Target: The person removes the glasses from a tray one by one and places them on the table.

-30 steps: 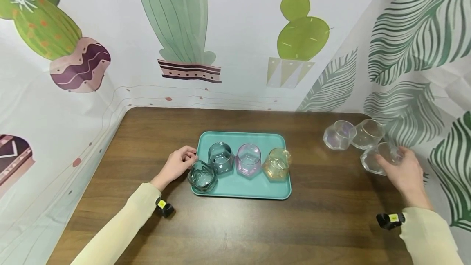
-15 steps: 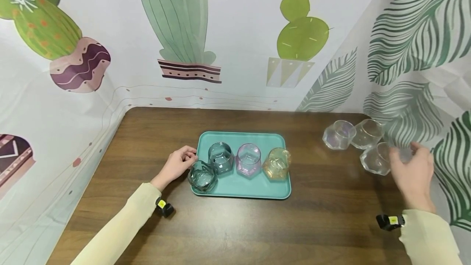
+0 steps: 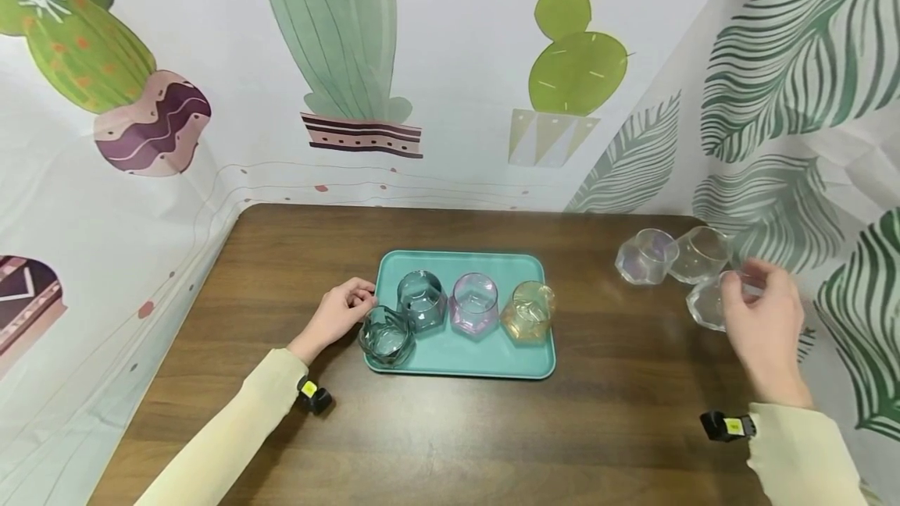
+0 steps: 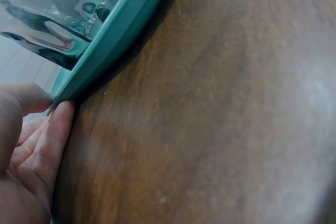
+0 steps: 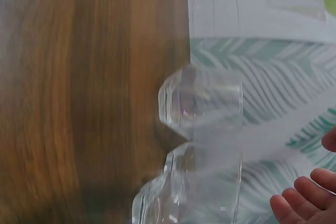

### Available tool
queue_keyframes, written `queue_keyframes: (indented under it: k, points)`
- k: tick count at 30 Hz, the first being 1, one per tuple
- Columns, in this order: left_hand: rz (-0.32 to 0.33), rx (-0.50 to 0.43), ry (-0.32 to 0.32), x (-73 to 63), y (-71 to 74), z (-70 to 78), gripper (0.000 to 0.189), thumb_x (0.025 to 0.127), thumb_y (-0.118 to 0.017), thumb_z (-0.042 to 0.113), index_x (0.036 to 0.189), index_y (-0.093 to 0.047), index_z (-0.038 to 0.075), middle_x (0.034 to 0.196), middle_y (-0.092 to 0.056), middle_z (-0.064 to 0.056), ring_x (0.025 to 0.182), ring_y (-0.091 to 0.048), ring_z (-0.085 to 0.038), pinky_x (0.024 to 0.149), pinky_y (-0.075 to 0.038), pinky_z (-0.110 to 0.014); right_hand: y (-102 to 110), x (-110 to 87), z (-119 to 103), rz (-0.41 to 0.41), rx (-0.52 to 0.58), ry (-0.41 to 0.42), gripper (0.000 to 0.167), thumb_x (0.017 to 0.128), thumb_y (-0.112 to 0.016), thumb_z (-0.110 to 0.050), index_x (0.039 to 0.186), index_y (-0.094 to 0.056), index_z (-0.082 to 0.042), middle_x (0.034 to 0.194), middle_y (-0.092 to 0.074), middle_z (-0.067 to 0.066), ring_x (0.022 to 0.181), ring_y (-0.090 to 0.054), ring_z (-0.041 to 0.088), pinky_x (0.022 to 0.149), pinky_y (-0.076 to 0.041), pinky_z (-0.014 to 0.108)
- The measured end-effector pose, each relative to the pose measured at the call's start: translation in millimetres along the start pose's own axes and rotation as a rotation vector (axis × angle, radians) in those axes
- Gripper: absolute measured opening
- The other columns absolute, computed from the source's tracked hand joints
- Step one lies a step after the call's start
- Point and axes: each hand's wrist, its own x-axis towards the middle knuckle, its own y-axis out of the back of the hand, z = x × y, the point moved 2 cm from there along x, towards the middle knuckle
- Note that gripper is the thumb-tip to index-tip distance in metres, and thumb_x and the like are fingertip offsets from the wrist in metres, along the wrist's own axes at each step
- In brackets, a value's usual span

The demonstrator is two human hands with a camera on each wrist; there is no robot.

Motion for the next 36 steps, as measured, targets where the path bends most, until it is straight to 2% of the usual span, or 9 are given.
queue_keyframes:
  k: [5, 7, 12, 17, 23, 28, 31, 33, 36]
  points:
    - [-0.002, -0.003, -0.001, 0.2, 0.1, 0.3, 0.022, 0.099, -0.068, 0.007, 0.119, -0.066, -0.002, 0.098, -0.071, -0.012, 0.071, -0.066, -0.013, 0.065, -0.063, -0.027, -7, -8.3, -11, -0.038, 0.043, 0.106, 0.048, 0.101, -0.056, -0.022, 0.143, -0.055, 0.002, 0.107, -0.045, -0.033, 0.090, -0.041, -0.023, 0.077, -0.034, 0.000]
    - [-0.002, -0.009, 0.001, 0.3, 0.0, 0.5, 0.022, 0.099, -0.068, 0.006, 0.119, -0.066, -0.003, 0.098, -0.071, -0.012, 0.072, -0.066, -0.013, 0.066, -0.063, -0.027, -11, -11.9, -15, -0.060, 0.048, 0.157, 0.046, 0.102, -0.057, -0.021, 0.141, -0.056, 0.003, 0.109, -0.048, -0.031, 0.090, -0.042, -0.024, 0.077, -0.034, -0.002]
    - [0.002, 0.005, -0.002, 0.9, 0.5, 0.9, 0.022, 0.099, -0.068, 0.007, 0.118, -0.066, -0.002, 0.097, -0.071, -0.011, 0.071, -0.066, -0.013, 0.066, -0.063, -0.028, -24, -21.7, -28, -0.107, 0.089, 0.268, 0.043, 0.101, -0.061, -0.018, 0.137, -0.057, 0.006, 0.115, -0.056, -0.014, 0.091, -0.045, -0.024, 0.078, -0.036, -0.005]
    - [0.000, 0.009, -0.007, 1.4, 0.7, 2.2, 0.022, 0.099, -0.068, 0.006, 0.119, -0.066, -0.002, 0.097, -0.071, -0.011, 0.071, -0.066, -0.013, 0.066, -0.062, -0.027, -38, -34.3, -41, -0.143, 0.123, 0.353, 0.038, 0.100, -0.064, -0.014, 0.132, -0.060, 0.006, 0.115, -0.054, -0.010, 0.093, -0.047, -0.022, 0.078, -0.038, -0.004]
    - [0.001, 0.008, -0.010, 1.4, 0.6, 1.8, 0.022, 0.098, -0.068, 0.006, 0.118, -0.066, -0.002, 0.096, -0.071, -0.011, 0.070, -0.066, -0.012, 0.065, -0.062, -0.027, -56, -49.1, -55, -0.228, 0.147, 0.436, 0.038, 0.099, -0.066, -0.012, 0.133, -0.061, 0.006, 0.118, -0.063, 0.022, 0.097, -0.046, -0.023, 0.078, -0.039, -0.003]
    - [-0.004, 0.008, -0.002, 0.7, 0.8, 0.7, 0.022, 0.099, -0.068, 0.007, 0.119, -0.066, -0.002, 0.097, -0.071, -0.011, 0.071, -0.066, -0.012, 0.066, -0.063, -0.027, -74, -62.6, -61, -0.300, 0.140, 0.495, 0.041, 0.099, -0.070, -0.014, 0.136, -0.061, 0.001, 0.126, -0.063, 0.023, 0.104, -0.043, -0.021, 0.083, -0.038, 0.000]
    - [-0.006, 0.006, 0.004, 0.2, 0.9, 1.0, 0.022, 0.099, -0.068, 0.007, 0.119, -0.066, -0.002, 0.098, -0.071, -0.011, 0.071, -0.066, -0.012, 0.066, -0.063, -0.027, -84, -70.1, -65, -0.328, 0.142, 0.522, 0.042, 0.098, -0.072, -0.014, 0.136, -0.060, 0.000, 0.129, -0.062, 0.021, 0.104, -0.052, -0.013, 0.087, -0.037, -0.002]
    - [-0.006, 0.006, 0.008, -0.2, 1.0, 1.2, 0.023, 0.099, -0.068, 0.006, 0.120, -0.066, -0.002, 0.098, -0.071, -0.012, 0.071, -0.066, -0.013, 0.066, -0.063, -0.027, -91, -73.8, -67, -0.359, 0.152, 0.531, 0.043, 0.099, -0.072, -0.014, 0.137, -0.059, 0.000, 0.131, -0.062, 0.021, 0.106, -0.061, 0.001, 0.087, -0.038, -0.003]
    - [-0.008, 0.001, 0.013, -0.4, 0.7, 1.8, 0.024, 0.099, -0.068, 0.006, 0.121, -0.066, -0.003, 0.099, -0.071, -0.012, 0.072, -0.067, -0.013, 0.067, -0.063, -0.027, -100, -78.9, -68, -0.391, 0.153, 0.547, 0.045, 0.098, -0.072, -0.014, 0.139, -0.058, 0.000, 0.132, -0.062, 0.021, 0.106, -0.067, 0.030, 0.086, -0.041, 0.001]
